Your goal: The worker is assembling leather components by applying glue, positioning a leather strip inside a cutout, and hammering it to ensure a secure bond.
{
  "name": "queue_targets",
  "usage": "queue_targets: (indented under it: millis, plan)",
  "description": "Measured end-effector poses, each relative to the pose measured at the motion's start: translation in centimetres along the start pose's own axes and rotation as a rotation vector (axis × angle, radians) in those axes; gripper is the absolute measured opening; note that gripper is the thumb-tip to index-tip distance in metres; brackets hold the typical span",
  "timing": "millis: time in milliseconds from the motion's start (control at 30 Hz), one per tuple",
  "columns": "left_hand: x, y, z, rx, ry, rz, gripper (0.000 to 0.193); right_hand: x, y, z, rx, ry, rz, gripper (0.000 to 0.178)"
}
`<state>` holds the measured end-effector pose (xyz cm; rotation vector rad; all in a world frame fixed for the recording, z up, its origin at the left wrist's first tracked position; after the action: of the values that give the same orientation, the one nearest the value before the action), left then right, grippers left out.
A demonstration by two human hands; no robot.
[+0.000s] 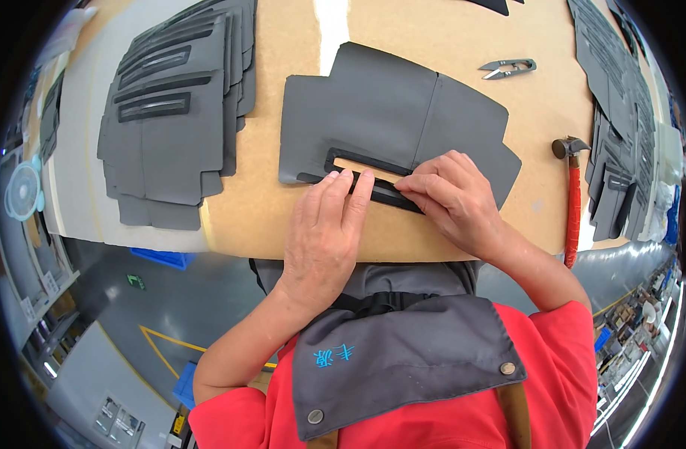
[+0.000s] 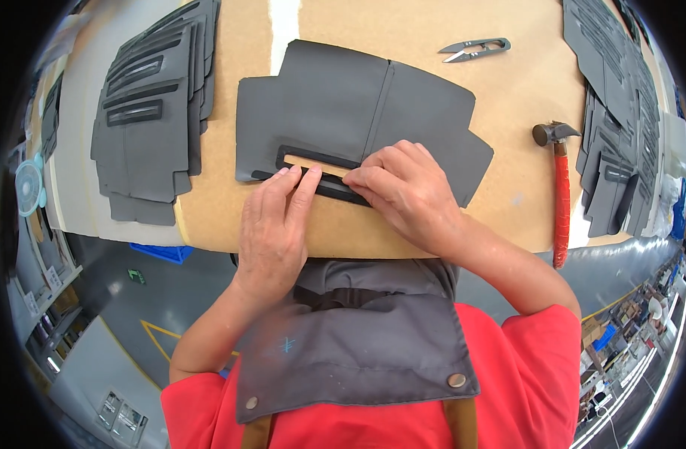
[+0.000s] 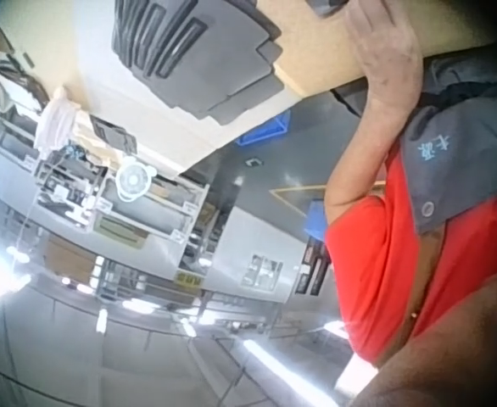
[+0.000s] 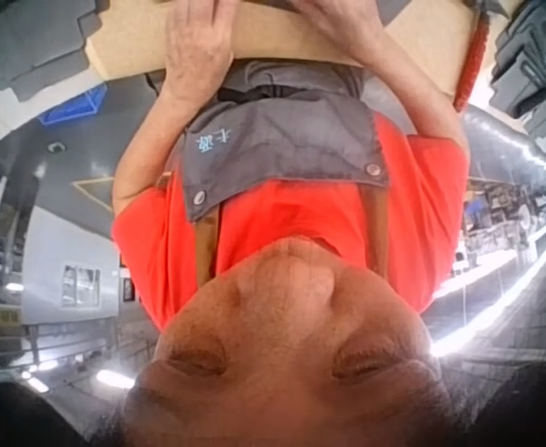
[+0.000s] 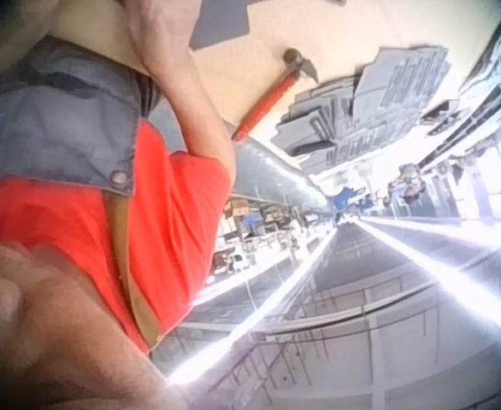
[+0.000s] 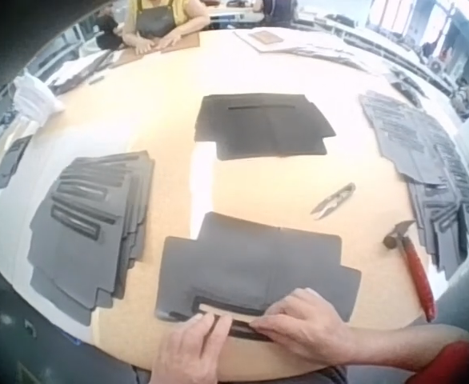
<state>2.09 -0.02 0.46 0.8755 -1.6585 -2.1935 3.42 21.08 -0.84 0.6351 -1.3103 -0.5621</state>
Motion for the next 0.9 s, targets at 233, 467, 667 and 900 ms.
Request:
queue_targets:
  millis: [233, 467, 667, 900]
  plan:
    - [0.4, 0.3, -0.2, 0.056, -0.053, 0.009, 0.056, -0.8, -0.3, -0.5, -0.023, 0.132, -0.065, 0.028]
    - [0.0, 0.2, 0.5, -0.004, -0.100, -0.051, 0.050, -0.6, -0.2, -0.6, -0.031, 0.216, -0.149, 0.035]
    - [-0.5, 0.0, 0.4, 0.022, -0.069, -0.034, 0.048, -0.2, 0.5, -0.5, 0.000, 0.023, -0.054, 0.032]
    - [-0.7, 0.0, 0.4, 0.043, -0.067, -0.026, 0.050, 0.4, 1.2, -1.0, 0.049, -0.123, -0.057, 0.025]
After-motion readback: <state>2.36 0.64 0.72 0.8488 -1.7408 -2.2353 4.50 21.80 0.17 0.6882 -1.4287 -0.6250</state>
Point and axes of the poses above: each hand's wrist, its own z-axis towards the middle knuckle, its own y-axis out of the back of the hand, x = y × z, the point moved 2 cm from there along z, towards the middle knuckle, and after that the axes turned 13 degrees about -y, right-handed, at the moved point
